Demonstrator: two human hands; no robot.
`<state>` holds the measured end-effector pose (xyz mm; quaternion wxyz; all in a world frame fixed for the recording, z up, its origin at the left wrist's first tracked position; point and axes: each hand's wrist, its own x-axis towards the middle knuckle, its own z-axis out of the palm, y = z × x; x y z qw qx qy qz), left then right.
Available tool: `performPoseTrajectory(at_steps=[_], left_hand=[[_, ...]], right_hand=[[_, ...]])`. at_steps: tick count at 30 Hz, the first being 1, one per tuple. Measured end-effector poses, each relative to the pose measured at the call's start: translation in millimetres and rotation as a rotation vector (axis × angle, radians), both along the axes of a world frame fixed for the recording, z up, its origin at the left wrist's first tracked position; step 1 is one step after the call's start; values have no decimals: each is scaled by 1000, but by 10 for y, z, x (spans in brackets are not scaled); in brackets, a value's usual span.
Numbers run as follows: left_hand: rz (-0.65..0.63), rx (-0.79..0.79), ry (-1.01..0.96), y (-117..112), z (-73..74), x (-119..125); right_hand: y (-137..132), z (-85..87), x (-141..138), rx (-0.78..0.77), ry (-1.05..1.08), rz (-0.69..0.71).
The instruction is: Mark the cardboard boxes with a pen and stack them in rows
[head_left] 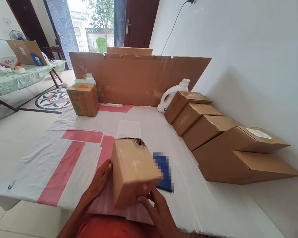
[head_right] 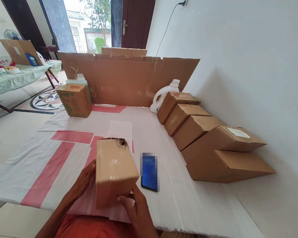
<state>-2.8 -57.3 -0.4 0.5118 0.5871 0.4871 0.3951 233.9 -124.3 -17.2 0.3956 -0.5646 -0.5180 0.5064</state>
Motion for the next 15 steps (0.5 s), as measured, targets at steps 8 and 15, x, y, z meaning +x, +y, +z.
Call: performPoseTrajectory(at_steps=[8, 15], left_hand=[[150, -11, 310, -548, 561, -565], [230, 8, 309, -450, 859, -523]], right_hand=[[228, 556, -38, -56, 200, -96], [322, 596, -311, -195, 350, -15]])
